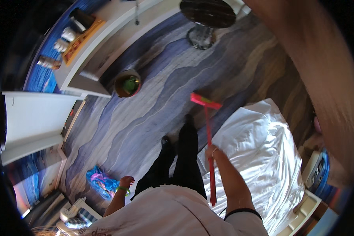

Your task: The person wipes a white cabinet and a sofa with a green cloth. They then sweep the floor with a pink broom, gathering debris into a pile and sweeping it into a dustpan.

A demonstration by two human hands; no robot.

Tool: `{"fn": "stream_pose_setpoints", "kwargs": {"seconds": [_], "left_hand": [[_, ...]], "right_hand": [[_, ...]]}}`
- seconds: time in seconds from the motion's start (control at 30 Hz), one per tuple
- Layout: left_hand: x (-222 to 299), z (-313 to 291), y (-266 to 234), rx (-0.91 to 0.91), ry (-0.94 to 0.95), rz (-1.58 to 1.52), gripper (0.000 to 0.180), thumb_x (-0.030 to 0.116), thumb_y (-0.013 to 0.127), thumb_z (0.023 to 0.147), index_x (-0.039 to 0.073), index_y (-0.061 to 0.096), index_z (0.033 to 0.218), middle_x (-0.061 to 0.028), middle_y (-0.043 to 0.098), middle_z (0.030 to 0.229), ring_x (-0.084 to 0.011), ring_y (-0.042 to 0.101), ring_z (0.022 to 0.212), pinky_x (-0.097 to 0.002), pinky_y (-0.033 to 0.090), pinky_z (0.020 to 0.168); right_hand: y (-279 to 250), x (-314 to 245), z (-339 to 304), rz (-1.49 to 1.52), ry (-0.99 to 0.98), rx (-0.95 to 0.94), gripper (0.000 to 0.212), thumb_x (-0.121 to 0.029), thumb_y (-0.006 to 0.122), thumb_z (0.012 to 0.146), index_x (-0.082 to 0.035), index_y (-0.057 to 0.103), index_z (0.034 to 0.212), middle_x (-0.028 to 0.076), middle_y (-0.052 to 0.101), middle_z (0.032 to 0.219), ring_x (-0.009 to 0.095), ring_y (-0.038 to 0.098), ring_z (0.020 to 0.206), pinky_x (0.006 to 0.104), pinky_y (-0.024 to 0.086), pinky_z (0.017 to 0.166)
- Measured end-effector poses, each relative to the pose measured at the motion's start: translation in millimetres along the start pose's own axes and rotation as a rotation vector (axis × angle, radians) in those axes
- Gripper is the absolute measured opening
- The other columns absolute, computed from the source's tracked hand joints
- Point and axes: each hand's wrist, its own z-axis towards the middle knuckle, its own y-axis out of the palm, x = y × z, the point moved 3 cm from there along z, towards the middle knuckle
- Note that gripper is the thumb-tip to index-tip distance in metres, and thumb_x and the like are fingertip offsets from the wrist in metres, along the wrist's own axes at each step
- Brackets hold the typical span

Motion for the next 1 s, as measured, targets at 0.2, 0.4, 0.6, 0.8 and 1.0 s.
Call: {"fn": "stream_pose_setpoints", "kwargs": {"seconds": [0.2, 0.4, 0.6, 0.8, 1.0], "left_hand": [[-45.7, -8.5, 22.0, -0.001, -0.089, -0.078, 0.021, 0.021, 0.055, 0.079, 0.002, 0.065, 0.081, -0.0083, 0.066, 0.072, -0.0155, 0.063, 0.063, -0.0288, 0.051, 0.06], [-31.6, -31.4, 39.3, 0.067, 0.005, -0.39, 0.026, 0.026, 0.055, 0.082, 0.002, 0.065, 0.083, -0.0071, 0.066, 0.076, -0.0137, 0.062, 0.069, -0.0275, 0.05, 0.062], [-85.3, -66.2, 39.5, 0.173, -0.133, -0.381, 0.023, 0.021, 0.054, 0.081, 0.001, 0.065, 0.084, -0.0066, 0.065, 0.076, -0.0133, 0.062, 0.071, -0.0263, 0.049, 0.061], [-148.5, -90.3, 59.1, 0.166, -0.335, -0.369, 0.023, 0.022, 0.054, 0.081, 0.002, 0.064, 0.083, -0.0081, 0.066, 0.075, -0.0162, 0.062, 0.068, -0.029, 0.049, 0.058], [-122.7, -64.1, 65.8, 0.199, -0.173, -0.528, 0.023, 0.022, 0.054, 0.08, 0.002, 0.065, 0.08, -0.0067, 0.065, 0.072, -0.0142, 0.062, 0.068, -0.0278, 0.049, 0.06]], "right_hand": [[-67.1, -124.7, -49.9, 0.913, 0.33, -0.062, 0.025, -0.011, 0.055, 0.065, 0.004, 0.058, 0.085, 0.021, 0.061, 0.071, 0.031, 0.064, 0.064, 0.04, 0.051, 0.06], [-141.1, -43.0, 2.4, 0.723, 0.386, 0.274, 0.02, -0.01, 0.052, 0.071, 0.003, 0.054, 0.085, 0.021, 0.06, 0.068, 0.031, 0.064, 0.061, 0.0415, 0.051, 0.052], [-232.5, -11.1, 89.6, 0.97, 0.515, 0.248, 0.011, -0.005, 0.049, 0.07, 0.001, 0.055, 0.063, 0.013, 0.053, 0.05, 0.023, 0.053, 0.041, 0.0378, 0.044, 0.04], [-194.8, -190.0, 112.7, 0.289, 0.254, -0.163, 0.005, -0.003, 0.058, 0.067, -0.003, 0.061, 0.062, 0.014, 0.063, 0.061, 0.022, 0.065, 0.055, 0.0326, 0.053, 0.051], [-189.2, -197.9, 32.9, 0.525, 0.193, 0.014, 0.01, -0.007, 0.051, 0.068, 0.002, 0.053, 0.073, 0.015, 0.056, 0.054, 0.025, 0.059, 0.046, 0.0366, 0.047, 0.042]]}}
